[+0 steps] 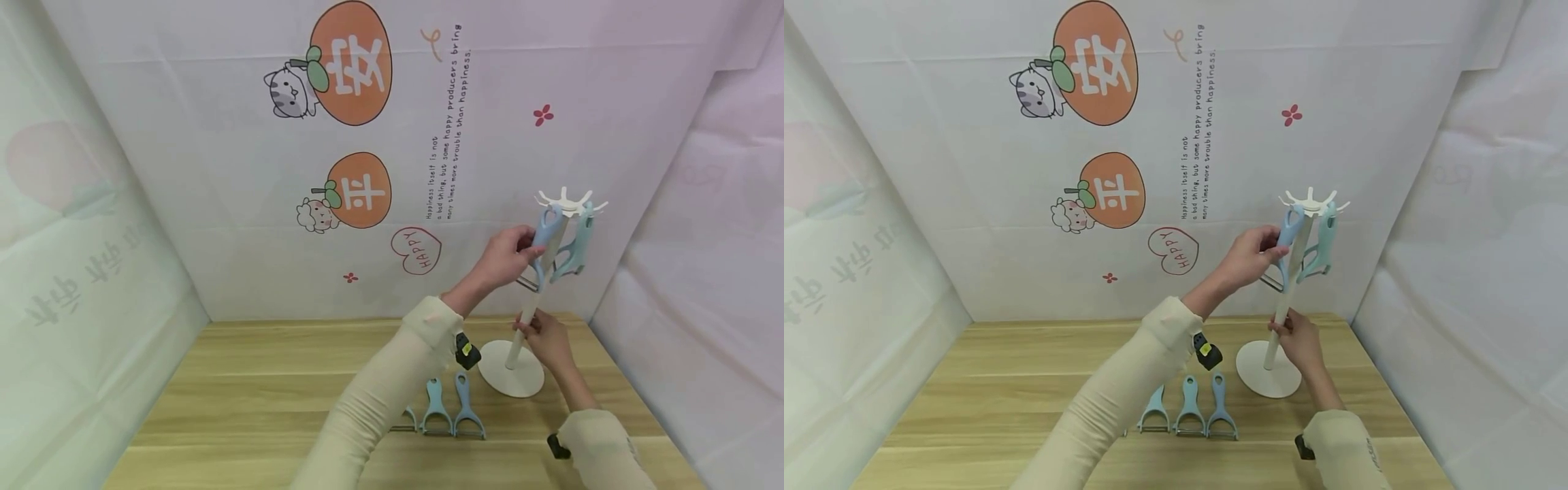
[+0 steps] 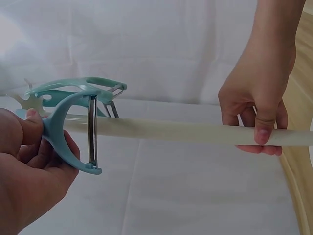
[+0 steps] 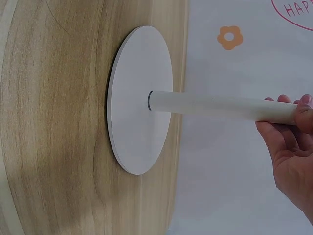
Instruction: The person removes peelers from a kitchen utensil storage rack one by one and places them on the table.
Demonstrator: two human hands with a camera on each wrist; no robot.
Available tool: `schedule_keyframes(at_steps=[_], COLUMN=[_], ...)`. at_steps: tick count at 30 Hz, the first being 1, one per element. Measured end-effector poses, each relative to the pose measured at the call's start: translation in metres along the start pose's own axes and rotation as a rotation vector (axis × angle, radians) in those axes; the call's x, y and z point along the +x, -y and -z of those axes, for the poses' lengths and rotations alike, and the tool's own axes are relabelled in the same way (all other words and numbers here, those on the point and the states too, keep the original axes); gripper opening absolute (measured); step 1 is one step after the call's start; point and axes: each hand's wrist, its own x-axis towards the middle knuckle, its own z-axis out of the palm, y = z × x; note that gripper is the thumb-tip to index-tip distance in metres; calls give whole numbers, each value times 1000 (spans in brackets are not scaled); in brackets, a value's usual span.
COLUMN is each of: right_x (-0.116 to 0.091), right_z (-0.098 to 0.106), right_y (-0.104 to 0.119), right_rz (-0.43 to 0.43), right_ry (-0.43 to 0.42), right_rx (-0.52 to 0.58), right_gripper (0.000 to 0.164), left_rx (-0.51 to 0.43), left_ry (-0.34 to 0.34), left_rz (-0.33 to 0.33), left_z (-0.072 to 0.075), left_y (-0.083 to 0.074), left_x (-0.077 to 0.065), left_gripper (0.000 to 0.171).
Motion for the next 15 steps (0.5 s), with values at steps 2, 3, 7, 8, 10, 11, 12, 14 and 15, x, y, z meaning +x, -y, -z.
schedule_keyframes(at_steps=[2, 3, 7, 8, 10, 11, 12, 14, 15], right_x=[-1, -1, 0, 0, 0, 0, 0, -1, -1], right_z=[0, 0, 0, 0, 0, 0, 0, 0, 0], right_y=[0, 0, 0, -1, -1, -1, 0, 0, 1], right_rz=[6, 8, 14, 15, 15, 15, 14, 14, 13], right_ry=[-4, -6, -15, -16, -16, -15, -13, -10, -8], right_rx=[2, 3, -1, -2, -6, -8, -10, -11, -13], right_gripper=[11, 11, 11, 11, 11, 11, 11, 12, 12], left_rx=[-6, -6, -8, -9, -11, -14, -14, -8, -6], left_ry=[5, 4, -6, -9, -14, -17, -22, -33, -40], left_rz=[1, 3, 5, 5, 8, 13, 16, 21, 24], left_z=[2, 2, 5, 6, 8, 8, 9, 10, 11], left_y=[-2, -3, -6, -6, -7, -8, -8, -8, -8], left_x=[0, 0, 0, 0, 0, 0, 0, -1, -2], left_gripper=[26, 26, 25, 26, 26, 26, 26, 26, 26])
